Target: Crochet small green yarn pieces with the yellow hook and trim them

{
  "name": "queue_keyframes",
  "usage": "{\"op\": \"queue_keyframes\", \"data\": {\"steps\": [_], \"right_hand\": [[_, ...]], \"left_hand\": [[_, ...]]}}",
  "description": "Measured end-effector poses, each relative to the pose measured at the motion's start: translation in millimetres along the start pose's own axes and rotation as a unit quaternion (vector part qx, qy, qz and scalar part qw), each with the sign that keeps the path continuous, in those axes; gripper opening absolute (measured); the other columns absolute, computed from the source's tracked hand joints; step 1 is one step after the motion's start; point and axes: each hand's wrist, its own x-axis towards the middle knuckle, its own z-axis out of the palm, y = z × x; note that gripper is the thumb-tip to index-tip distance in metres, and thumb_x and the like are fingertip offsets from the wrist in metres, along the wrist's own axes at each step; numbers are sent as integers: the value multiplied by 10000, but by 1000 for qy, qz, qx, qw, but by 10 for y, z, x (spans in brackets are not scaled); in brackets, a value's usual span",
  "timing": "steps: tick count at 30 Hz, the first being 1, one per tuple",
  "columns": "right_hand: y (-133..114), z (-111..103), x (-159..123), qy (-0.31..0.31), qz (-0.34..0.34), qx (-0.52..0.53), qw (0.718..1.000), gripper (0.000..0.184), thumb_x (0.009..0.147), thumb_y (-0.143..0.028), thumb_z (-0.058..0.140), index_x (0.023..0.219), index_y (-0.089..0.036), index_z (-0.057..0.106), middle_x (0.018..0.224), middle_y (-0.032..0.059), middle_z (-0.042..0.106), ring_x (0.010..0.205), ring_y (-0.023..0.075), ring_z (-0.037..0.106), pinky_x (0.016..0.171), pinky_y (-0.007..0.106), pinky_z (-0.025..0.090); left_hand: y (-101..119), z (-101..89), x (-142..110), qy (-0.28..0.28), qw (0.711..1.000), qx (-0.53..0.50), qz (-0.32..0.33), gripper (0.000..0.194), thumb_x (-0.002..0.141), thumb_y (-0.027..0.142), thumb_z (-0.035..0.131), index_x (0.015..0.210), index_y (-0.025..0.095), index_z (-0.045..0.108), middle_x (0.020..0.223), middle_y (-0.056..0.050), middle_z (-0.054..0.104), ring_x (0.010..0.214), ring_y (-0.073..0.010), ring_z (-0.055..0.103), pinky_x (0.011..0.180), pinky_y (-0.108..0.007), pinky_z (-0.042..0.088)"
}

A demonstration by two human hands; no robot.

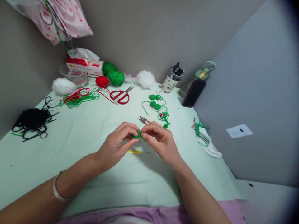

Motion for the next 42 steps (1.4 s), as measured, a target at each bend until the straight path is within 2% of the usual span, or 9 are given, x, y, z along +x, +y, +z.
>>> {"op": "queue_keyframes", "data": {"steps": [6, 10, 12, 15, 19, 26, 35, 42], "right_hand": [[-27, -10, -2, -17, 30, 5, 999, 95, 870, -260, 688, 814, -187, 713, 810, 24, 642, 756, 134, 620, 678, 265, 507], [-26, -5, 0, -17, 58, 30, 998, 189, 863, -362, 716, 798, -184, 721, 786, 18, 642, 693, 122, 599, 644, 264, 489], [-18, -3, -1, -15, 59, 28, 998, 202, 857, -380, 724, 800, -186, 727, 766, 12, 638, 669, 117, 575, 626, 262, 469], [6, 1, -4, -14, 53, 20, 998, 165, 858, -342, 724, 802, -187, 734, 748, 9, 637, 667, 116, 555, 647, 267, 457], [29, 15, -3, -15, 73, 32, 997, 172, 843, -347, 736, 803, -179, 742, 762, 21, 649, 642, 114, 536, 610, 262, 443], [-38, 17, 10, -15, 108, 57, 992, 165, 835, -329, 730, 780, -173, 739, 691, -5, 606, 610, 96, 500, 579, 244, 408], [-69, 6, -1, -8, 101, 32, 994, 161, 844, -319, 706, 773, -176, 722, 691, 0, 615, 626, 103, 518, 589, 244, 436], [-10, 24, -4, -12, 50, 34, 998, 176, 792, -354, 789, 863, -203, 732, 840, 23, 661, 738, 137, 622, 692, 285, 537]], "left_hand": [[6, 3, -5, 2, 999, -34, -23, 68, 954, 159, 598, 996, 195, 639, 1079, -62, 603, 942, -145, 663, 791, -249, 608], [55, 21, 8, 12, 983, -149, -108, 85, 1002, 231, 536, 1014, 200, 614, 1046, -32, 620, 815, -125, 729, 782, -263, 617], [79, 27, 13, 19, 973, -182, -141, 88, 996, 235, 556, 1054, 212, 618, 1041, -14, 624, 804, -122, 743, 778, -250, 619], [92, 33, 16, 13, 973, -192, -127, 129, 977, 210, 587, 1076, 230, 667, 1067, -4, 596, 823, -110, 736, 793, -240, 622], [88, 39, 19, 17, 973, -193, -121, 87, 973, 226, 590, 970, 213, 676, 1027, -1, 584, 818, -118, 722, 784, -264, 631], [96, 40, 18, 10, 955, -207, -212, 133, 997, 335, 552, 956, 209, 557, 1114, -5, 646, 772, -115, 734, 771, -276, 616], [85, 53, 24, 12, 952, -213, -218, 145, 987, 347, 562, 950, 207, 552, 1064, -14, 695, 781, -128, 732, 781, -281, 602], [105, 27, 31, 42, 953, -217, -207, 109, 974, 314, 589, 941, 211, 574, 1004, 2, 691, 814, -121, 717, 801, -274, 604]]}}
